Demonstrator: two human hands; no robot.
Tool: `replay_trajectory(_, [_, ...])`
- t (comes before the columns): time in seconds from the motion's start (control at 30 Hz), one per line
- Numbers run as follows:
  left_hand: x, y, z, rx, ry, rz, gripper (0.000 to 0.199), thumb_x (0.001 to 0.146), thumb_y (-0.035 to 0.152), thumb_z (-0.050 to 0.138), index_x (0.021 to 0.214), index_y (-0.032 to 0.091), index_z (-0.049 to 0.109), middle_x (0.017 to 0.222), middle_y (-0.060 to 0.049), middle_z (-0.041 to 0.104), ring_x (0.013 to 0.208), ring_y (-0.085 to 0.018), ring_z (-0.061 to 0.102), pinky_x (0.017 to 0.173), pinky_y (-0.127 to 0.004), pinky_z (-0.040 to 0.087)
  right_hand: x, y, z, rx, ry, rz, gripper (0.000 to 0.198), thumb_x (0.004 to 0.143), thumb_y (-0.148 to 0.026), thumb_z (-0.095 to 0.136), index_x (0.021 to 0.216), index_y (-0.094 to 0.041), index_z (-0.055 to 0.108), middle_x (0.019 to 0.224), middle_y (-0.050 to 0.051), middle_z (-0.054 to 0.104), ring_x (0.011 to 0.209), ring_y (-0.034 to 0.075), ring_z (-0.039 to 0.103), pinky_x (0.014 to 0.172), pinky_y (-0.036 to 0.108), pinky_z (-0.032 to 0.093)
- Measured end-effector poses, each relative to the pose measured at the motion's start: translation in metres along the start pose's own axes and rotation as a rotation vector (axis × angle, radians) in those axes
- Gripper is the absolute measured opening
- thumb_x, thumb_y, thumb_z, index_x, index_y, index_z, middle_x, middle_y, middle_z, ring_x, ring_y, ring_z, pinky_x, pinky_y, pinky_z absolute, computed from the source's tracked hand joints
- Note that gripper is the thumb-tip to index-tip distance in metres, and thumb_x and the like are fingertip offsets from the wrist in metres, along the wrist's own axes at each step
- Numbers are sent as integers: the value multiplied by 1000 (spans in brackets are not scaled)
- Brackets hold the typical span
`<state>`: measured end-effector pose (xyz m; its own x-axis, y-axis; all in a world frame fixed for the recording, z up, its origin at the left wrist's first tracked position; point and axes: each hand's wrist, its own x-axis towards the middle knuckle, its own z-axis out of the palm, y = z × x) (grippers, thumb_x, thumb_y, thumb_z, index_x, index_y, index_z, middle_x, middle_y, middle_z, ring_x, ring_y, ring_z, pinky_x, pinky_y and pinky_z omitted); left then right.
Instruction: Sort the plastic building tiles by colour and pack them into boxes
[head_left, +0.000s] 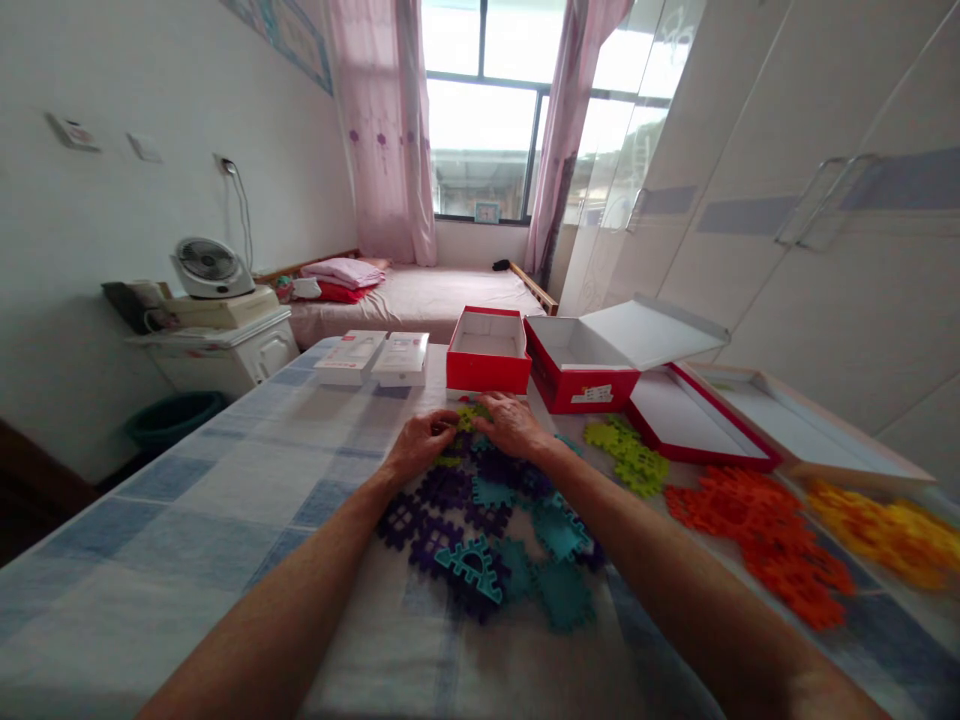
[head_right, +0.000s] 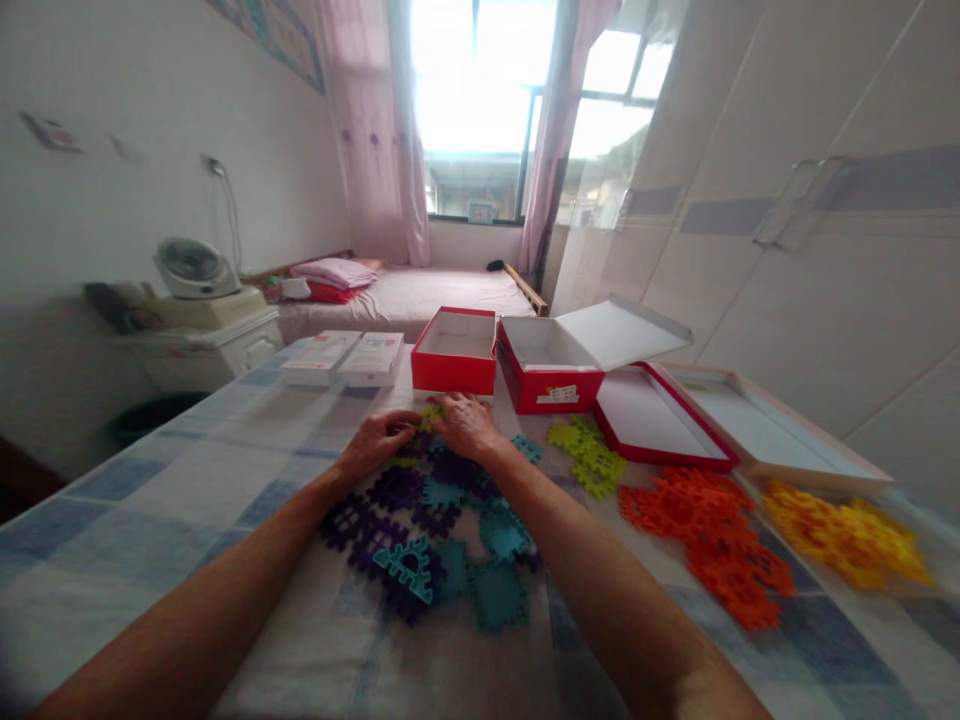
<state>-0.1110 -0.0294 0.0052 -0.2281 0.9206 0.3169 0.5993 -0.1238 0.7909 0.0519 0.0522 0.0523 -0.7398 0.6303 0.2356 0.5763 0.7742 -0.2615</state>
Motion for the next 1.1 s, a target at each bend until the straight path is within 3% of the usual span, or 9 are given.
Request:
replay_trajectory(0.17, [1, -4, 0, -33, -47, 79, 39, 66, 35, 71, 100, 17, 68, 100, -8, 66, 84, -19, 65, 76, -29, 51, 18, -1, 17, 12, -19, 59, 39, 80, -35, 57, 115, -19, 61, 115, 14, 61, 111, 31, 52, 91, 46, 39])
replay_trajectory(0.27, [1, -6, 1, -29, -47, 110, 40, 59, 37, 77, 93, 19, 69, 104, -7, 60, 84, -18, 62, 77, -30, 50, 15, 4, 16, 49, -5, 97, 39, 75, -35, 63, 110, -18, 64, 111, 13, 62, 106, 30, 54, 90, 41, 41])
replay_trajectory(0.4, [1, -5, 2, -40, -63, 106, 29, 59, 38, 76, 78, 18, 68, 95, -5, 58, 78, -16, 59, 73, -29, 50, 6, 8, 8, 152, 12, 146, 32, 72, -27, 63, 102, -16, 64, 99, 8, 66, 94, 21, 59, 83, 30, 44])
replay_trajectory(0.6, [1, -1, 0, -104, -72, 44, 19, 64, 34, 69, 63, 16, 62, 89, -6, 63, 73, -15, 59, 68, -28, 48, -18, 21, -11, 354, 98, 216, 23, 81, -29, 48, 96, -15, 59, 88, 3, 65, 78, 14, 59, 68, 24, 46])
replay_trajectory(0.77, [1, 3, -3, -178, -46, -65, 23, 63, 35, 66, 75, 15, 67, 67, -3, 66, 62, -16, 60, 59, -27, 46, -50, 59, -32, 708, 166, 301, 28, 79, -34, 47, 96, -15, 59, 84, 3, 65, 70, 14, 59, 60, 23, 45])
replay_trajectory(0.9, [2, 3, -4, -246, 28, -143, 26, 61, 35, 67, 76, 14, 69, 65, -3, 68, 61, -16, 61, 58, -26, 45, -71, 96, -50, 535, 250, 388, 27, 79, -33, 49, 95, -16, 62, 89, 6, 67, 77, 17, 61, 68, 27, 47])
replay_trajectory(1.1, [3, 1, -4, -360, 183, -236, 28, 58, 35, 66, 76, 13, 69, 62, -2, 68, 55, -14, 59, 52, -23, 44, -82, 123, -62, -16, 346, 506, 38, 80, -27, 52, 114, -10, 59, 106, 15, 62, 101, 24, 57, 88, 34, 42])
